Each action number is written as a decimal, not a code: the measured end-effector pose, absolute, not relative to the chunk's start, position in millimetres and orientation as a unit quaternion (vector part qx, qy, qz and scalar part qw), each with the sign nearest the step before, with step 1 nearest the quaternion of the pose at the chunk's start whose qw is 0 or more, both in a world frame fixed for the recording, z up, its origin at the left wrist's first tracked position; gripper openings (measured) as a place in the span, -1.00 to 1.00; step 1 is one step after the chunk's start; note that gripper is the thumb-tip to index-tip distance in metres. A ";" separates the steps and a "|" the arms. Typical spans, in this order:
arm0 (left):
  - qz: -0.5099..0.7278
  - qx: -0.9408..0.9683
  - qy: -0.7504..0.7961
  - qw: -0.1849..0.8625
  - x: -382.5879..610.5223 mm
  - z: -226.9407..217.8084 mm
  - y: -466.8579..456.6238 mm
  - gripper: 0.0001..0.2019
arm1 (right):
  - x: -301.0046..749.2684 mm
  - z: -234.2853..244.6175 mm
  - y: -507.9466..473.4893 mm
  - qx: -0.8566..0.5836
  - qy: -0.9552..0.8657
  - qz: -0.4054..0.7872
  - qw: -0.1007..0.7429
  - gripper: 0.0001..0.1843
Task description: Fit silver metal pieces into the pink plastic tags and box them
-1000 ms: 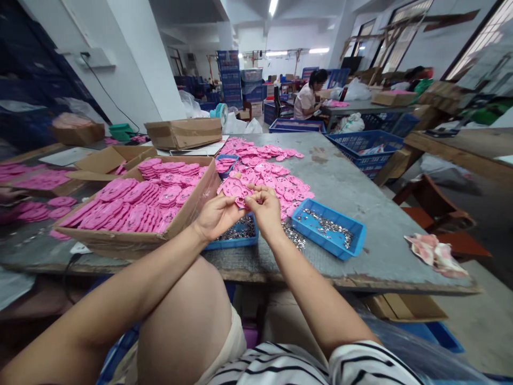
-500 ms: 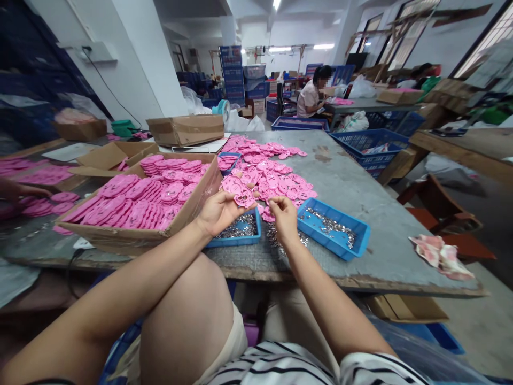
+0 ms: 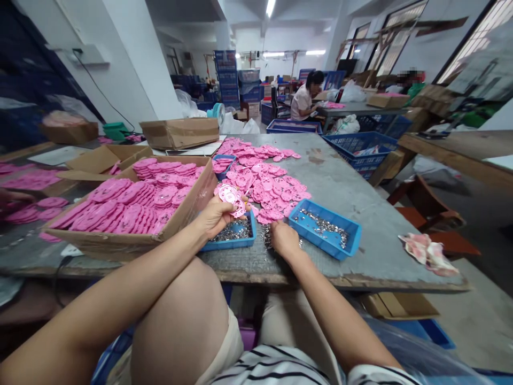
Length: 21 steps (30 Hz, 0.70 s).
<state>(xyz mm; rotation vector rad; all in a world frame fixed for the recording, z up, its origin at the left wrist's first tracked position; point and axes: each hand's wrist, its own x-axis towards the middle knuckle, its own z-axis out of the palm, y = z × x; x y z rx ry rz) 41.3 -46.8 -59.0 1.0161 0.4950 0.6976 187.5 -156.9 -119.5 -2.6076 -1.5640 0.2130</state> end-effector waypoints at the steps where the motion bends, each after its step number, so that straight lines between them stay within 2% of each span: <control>1: 0.321 0.475 0.234 0.786 41.5 -59.6 -46.4 -0.62 | 190.6 -119.8 -156.1 -0.860 -0.500 0.074 0.075 -0.78; 5: 0.313 0.484 0.235 0.783 42.4 -61.2 -45.8 -0.66 | 205.7 -120.2 -151.8 -0.845 -0.463 0.092 0.251 -0.89; 9: 0.262 0.503 0.248 0.785 42.7 -63.8 -46.6 -0.68 | 213.5 -118.3 -145.9 -0.759 -0.439 0.123 0.465 -0.83; 11: 0.220 0.514 0.257 0.788 42.9 -66.4 -47.6 -0.69 | 210.2 -114.8 -143.7 -0.711 -0.441 0.135 0.531 -0.83; 14: 0.169 0.528 0.265 0.789 44.1 -70.9 -49.7 -0.71 | 197.2 -105.4 -142.6 -0.658 -0.489 0.129 0.558 -0.88; 17: 0.158 0.529 0.269 0.789 45.7 -73.9 -51.2 -0.75 | 183.3 -94.7 -143.1 -0.625 -0.564 0.104 0.530 -0.94; 21: 0.173 0.526 0.263 0.790 46.4 -73.3 -51.2 -0.75 | 178.0 -87.2 -143.7 -0.618 -0.598 0.084 0.504 -0.90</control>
